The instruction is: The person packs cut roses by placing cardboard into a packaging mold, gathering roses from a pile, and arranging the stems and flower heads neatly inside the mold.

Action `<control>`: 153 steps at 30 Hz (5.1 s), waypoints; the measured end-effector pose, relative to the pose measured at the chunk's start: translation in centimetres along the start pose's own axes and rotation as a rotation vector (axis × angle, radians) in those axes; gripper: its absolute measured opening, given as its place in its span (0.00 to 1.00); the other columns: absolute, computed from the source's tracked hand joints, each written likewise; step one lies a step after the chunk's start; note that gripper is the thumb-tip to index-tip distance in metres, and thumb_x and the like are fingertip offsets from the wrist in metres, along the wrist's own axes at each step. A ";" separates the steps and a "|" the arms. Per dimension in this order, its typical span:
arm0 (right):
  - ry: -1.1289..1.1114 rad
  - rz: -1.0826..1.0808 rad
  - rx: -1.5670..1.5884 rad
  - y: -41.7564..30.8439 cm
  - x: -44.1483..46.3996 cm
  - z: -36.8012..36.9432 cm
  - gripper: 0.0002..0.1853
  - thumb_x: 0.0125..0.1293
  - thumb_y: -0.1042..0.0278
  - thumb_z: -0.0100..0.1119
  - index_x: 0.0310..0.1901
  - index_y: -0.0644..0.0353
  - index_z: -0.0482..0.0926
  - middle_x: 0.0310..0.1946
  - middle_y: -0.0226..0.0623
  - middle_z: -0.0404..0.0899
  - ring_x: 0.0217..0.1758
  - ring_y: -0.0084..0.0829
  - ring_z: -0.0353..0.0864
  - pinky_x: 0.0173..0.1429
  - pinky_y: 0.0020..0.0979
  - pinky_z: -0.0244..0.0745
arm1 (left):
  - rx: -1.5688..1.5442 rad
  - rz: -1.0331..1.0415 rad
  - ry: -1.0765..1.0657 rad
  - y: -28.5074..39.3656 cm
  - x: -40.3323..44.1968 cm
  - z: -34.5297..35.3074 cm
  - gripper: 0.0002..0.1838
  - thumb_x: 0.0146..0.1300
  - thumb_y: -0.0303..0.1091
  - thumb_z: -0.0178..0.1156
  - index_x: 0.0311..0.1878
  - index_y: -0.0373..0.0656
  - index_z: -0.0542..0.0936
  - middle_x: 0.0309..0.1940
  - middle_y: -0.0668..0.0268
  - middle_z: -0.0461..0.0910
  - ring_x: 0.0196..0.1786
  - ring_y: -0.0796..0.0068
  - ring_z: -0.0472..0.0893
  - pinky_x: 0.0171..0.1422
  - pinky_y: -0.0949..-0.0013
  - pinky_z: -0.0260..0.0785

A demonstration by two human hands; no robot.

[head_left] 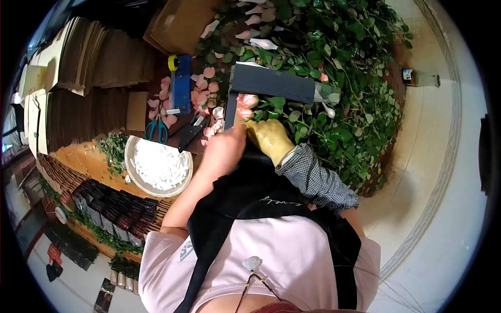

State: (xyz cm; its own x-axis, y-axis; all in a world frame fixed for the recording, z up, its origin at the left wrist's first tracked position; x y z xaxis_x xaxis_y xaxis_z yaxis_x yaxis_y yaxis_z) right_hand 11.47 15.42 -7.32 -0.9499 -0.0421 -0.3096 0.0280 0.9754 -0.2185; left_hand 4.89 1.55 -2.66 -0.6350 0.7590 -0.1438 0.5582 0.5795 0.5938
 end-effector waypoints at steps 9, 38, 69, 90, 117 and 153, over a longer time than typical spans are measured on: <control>0.189 0.263 0.299 1.3 1.2 -3.6 0.12 0.68 0.52 0.59 0.40 0.51 0.81 0.30 0.42 0.86 0.34 0.46 0.86 0.39 0.47 0.80 | 0.297 0.045 0.046 1.7 -0.7 4.9 0.02 0.57 0.27 0.60 0.30 0.41 0.78 0.30 0.58 0.82 0.28 0.64 0.86 0.26 0.69 0.78; 0.271 0.066 0.085 2.1 1.3 -2.9 0.10 0.67 0.68 0.53 0.48 0.53 0.80 0.34 0.40 0.86 0.37 0.44 0.87 0.42 0.43 0.82 | 0.311 -0.053 0.155 3.6 2.0 5.7 0.18 0.57 0.31 0.58 0.46 0.28 0.82 0.68 0.37 0.69 0.51 0.53 0.79 0.34 0.71 0.79; -0.042 -0.221 1.520 -0.4 -12.1 -5.6 0.20 0.76 0.69 0.54 0.67 0.62 0.73 0.62 0.37 0.80 0.65 0.27 0.77 0.70 0.32 0.70 | -0.230 0.010 -0.293 -2.5 6.0 -0.3 0.16 0.63 0.30 0.55 0.52 0.37 0.81 0.33 0.48 0.85 0.38 0.54 0.87 0.43 0.59 0.77; 0.239 -0.162 0.240 3.3 0.0 -5.9 0.39 0.59 0.60 0.72 0.70 0.62 0.67 0.67 0.47 0.73 0.68 0.47 0.73 0.70 0.41 0.71 | -1.320 -0.251 -0.238 -11.2 1.9 -2.2 0.16 0.79 0.33 0.49 0.65 0.39 0.73 0.64 0.61 0.76 0.60 0.65 0.81 0.64 0.64 0.76; 0.188 -0.013 -0.110 -0.2 1.8 -5.1 0.34 0.53 0.67 0.70 0.62 0.67 0.72 0.58 0.46 0.77 0.63 0.43 0.75 0.69 0.39 0.69 | -1.376 -0.180 0.008 -19.7 -6.0 -9.1 0.61 0.52 0.44 0.78 0.81 0.47 0.46 0.59 0.57 0.77 0.54 0.67 0.81 0.60 0.67 0.74; 0.297 -0.306 1.267 7.6 -2.4 -9.1 0.21 0.74 0.62 0.58 0.65 0.54 0.75 0.63 0.38 0.78 0.67 0.32 0.75 0.72 0.33 0.69 | 0.431 0.222 -0.482 2.6 1.9 1.4 0.41 0.49 0.56 0.76 0.58 0.35 0.74 0.61 0.43 0.75 0.41 0.55 0.87 0.44 0.60 0.81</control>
State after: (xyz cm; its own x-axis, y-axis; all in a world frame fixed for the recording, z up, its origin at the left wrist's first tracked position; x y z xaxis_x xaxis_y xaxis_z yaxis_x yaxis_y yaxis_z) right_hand 11.15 24.85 0.15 -0.9965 -0.0157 0.0820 -0.0828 0.0561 -0.9950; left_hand 5.86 4.92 -2.54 -0.2281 0.8630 -0.4507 0.8742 0.3854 0.2955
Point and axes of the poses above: each hand's wrist, its own x-axis towards the middle knuckle, its own z-axis out of the palm, y = z × x, the point moved 3 cm from there along x, towards the middle knuckle
